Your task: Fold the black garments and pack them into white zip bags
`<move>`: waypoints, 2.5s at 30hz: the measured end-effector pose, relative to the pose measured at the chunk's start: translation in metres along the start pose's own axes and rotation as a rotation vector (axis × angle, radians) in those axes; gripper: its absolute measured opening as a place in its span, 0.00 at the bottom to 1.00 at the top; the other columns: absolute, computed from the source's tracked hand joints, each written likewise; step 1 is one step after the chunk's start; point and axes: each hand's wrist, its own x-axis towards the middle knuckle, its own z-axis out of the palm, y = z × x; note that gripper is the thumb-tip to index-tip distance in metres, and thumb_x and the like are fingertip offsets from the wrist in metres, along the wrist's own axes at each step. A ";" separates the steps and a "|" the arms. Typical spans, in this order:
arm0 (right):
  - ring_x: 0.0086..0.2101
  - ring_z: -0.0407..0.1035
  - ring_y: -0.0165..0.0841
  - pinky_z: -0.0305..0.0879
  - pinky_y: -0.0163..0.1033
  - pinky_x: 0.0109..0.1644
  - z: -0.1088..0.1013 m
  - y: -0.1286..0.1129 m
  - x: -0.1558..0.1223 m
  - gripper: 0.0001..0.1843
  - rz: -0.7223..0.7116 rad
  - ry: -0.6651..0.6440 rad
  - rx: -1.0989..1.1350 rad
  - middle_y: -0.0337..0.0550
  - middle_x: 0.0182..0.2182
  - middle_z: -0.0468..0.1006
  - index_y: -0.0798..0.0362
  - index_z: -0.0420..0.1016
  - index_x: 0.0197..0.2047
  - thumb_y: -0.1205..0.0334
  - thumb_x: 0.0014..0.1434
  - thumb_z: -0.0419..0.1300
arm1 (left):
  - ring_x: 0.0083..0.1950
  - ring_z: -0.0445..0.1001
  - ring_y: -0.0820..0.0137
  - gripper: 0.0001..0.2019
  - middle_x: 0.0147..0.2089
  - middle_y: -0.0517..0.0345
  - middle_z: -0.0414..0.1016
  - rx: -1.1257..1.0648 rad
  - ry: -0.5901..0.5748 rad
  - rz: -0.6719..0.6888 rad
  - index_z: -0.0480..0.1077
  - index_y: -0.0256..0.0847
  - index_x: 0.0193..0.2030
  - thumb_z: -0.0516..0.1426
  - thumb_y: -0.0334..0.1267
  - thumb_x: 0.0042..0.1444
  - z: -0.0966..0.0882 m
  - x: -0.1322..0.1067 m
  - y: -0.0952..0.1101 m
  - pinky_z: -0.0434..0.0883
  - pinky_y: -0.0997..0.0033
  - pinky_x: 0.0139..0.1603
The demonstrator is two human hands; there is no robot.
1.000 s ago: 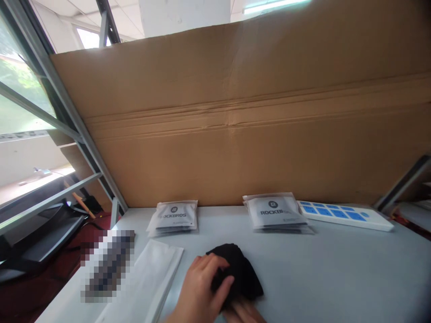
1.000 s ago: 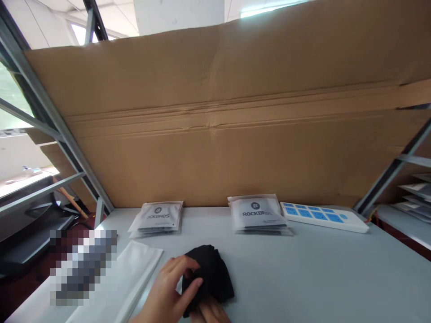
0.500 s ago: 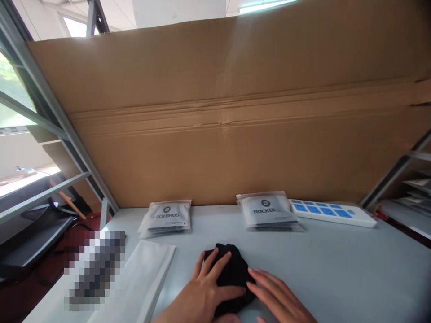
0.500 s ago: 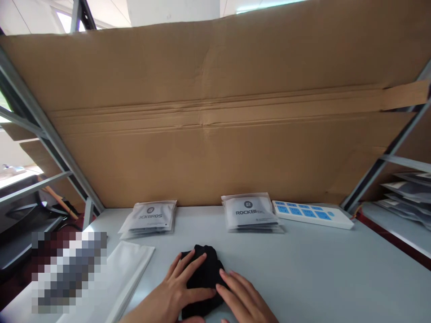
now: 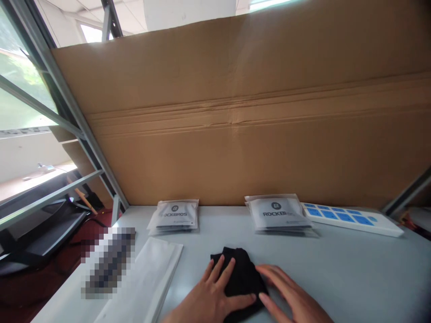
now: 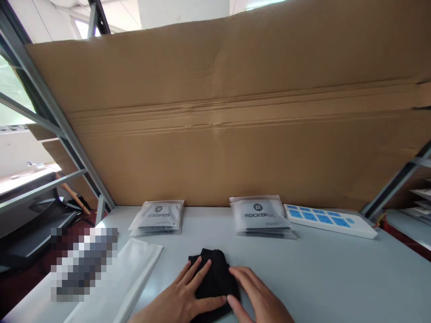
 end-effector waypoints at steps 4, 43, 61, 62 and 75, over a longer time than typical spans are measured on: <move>0.47 0.80 0.45 0.78 0.45 0.48 0.004 -0.001 0.024 0.23 0.301 -0.134 -0.001 0.55 0.51 0.83 0.54 0.74 0.58 0.52 0.63 0.56 | 0.73 0.55 0.40 0.33 0.77 0.49 0.45 0.071 0.045 -0.034 0.54 0.69 0.71 0.63 0.42 0.64 0.021 0.003 0.002 0.64 0.35 0.64; 0.60 0.68 0.51 0.59 0.52 0.66 -0.019 -0.002 0.068 0.35 0.566 -0.343 0.641 0.51 0.58 0.78 0.53 0.74 0.57 0.58 0.43 0.68 | 0.32 0.77 0.61 0.10 0.29 0.55 0.79 -0.112 -0.128 -0.763 0.70 0.42 0.27 0.51 0.32 0.57 -0.075 -0.039 -0.025 0.61 0.70 0.32; 0.46 0.75 0.47 0.69 0.50 0.54 0.012 0.010 0.076 0.19 0.543 0.076 0.646 0.45 0.40 0.83 0.49 0.71 0.42 0.51 0.46 0.61 | 0.16 0.65 0.75 0.13 0.21 0.65 0.70 -0.996 0.051 -0.667 0.60 0.45 0.28 0.52 0.51 0.49 -0.027 0.038 -0.039 0.54 0.78 0.16; 0.45 0.76 0.47 0.70 0.49 0.51 0.011 0.009 0.076 0.17 0.524 0.070 0.615 0.44 0.38 0.82 0.48 0.71 0.40 0.51 0.47 0.59 | 0.16 0.64 0.75 0.13 0.21 0.65 0.70 -1.001 0.076 -0.664 0.60 0.45 0.27 0.53 0.52 0.50 -0.027 0.037 -0.037 0.54 0.78 0.16; 0.53 0.72 0.47 0.65 0.49 0.61 0.012 -0.019 0.066 0.29 0.570 -0.166 0.740 0.47 0.50 0.81 0.51 0.71 0.53 0.51 0.47 0.63 | 0.23 0.62 0.73 0.11 0.20 0.64 0.65 -0.811 0.327 -0.530 0.63 0.42 0.26 0.53 0.43 0.57 -0.018 0.039 -0.009 0.59 0.75 0.25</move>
